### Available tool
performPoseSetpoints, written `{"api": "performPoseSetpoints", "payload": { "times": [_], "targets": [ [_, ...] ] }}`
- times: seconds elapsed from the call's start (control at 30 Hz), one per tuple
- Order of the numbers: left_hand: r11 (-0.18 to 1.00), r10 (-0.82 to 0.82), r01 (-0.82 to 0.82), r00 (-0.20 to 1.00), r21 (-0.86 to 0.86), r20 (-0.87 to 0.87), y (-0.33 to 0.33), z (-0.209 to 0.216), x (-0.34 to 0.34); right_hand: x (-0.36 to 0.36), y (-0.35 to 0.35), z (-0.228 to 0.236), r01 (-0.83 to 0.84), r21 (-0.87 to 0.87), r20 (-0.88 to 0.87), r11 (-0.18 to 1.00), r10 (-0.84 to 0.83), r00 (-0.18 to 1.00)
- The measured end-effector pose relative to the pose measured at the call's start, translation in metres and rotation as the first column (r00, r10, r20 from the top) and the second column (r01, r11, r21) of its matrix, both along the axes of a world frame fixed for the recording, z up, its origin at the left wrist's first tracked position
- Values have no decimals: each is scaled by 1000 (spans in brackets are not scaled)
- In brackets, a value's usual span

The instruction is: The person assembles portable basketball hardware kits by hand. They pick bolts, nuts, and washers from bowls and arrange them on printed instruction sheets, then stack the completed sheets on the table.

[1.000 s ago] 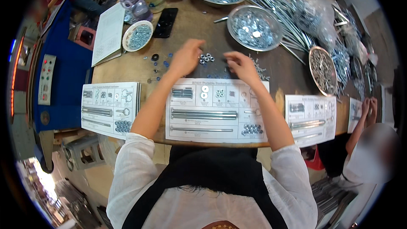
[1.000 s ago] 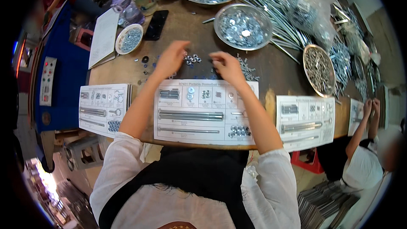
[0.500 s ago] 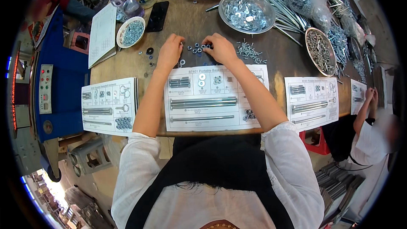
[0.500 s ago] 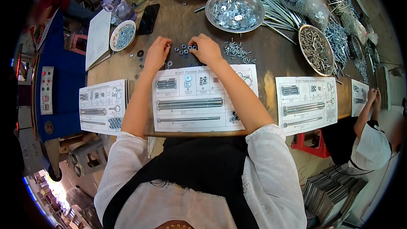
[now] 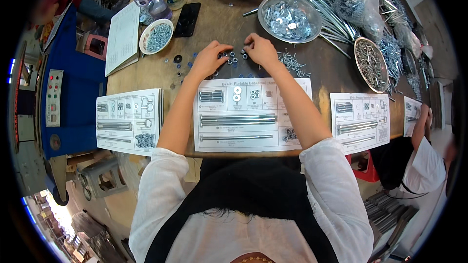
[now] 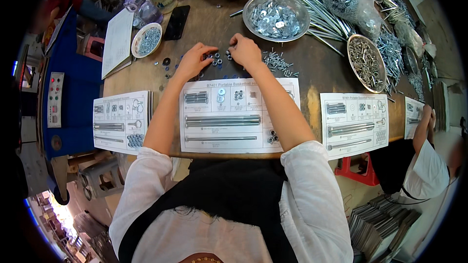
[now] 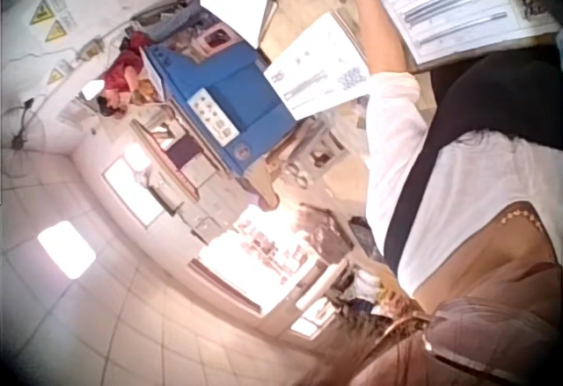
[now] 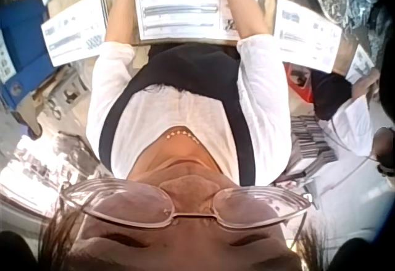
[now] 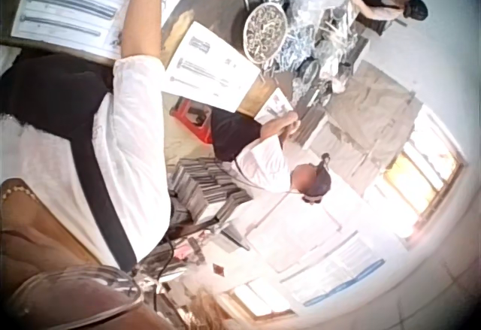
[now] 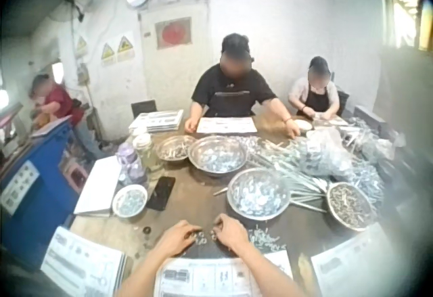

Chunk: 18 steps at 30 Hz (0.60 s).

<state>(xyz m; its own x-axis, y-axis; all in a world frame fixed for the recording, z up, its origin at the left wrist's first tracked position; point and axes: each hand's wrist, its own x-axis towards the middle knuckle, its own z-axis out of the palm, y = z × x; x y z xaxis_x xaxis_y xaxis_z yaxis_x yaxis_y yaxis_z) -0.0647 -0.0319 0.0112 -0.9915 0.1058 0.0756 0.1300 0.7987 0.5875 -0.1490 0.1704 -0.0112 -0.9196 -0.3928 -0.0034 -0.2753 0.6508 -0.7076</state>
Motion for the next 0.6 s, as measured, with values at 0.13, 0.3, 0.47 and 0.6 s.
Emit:
{"api": "performPoseSetpoints", "payload": {
  "times": [0.13, 0.3, 0.47, 0.6],
  "targets": [
    [999, -7, 7, 1000, -47, 0, 4, -9, -6, 5, 11, -7, -194, 1, -70, 981, 193, 979],
    [994, -56, 54, 998, -90, -21, 11, -6, -4, 28, 8, 2, -214, 38, -152, 976, 217, 964],
    [991, -87, 78, 993, -109, -81, 5, -13, -5, 30, 24, 6, -196, -71, -53, 978, 193, 980],
    [996, -53, 45, 993, -80, -107, 0, -16, -6, 51, 90, 41, -80, -362, 133, 929, 137, 982]
  ]
}}
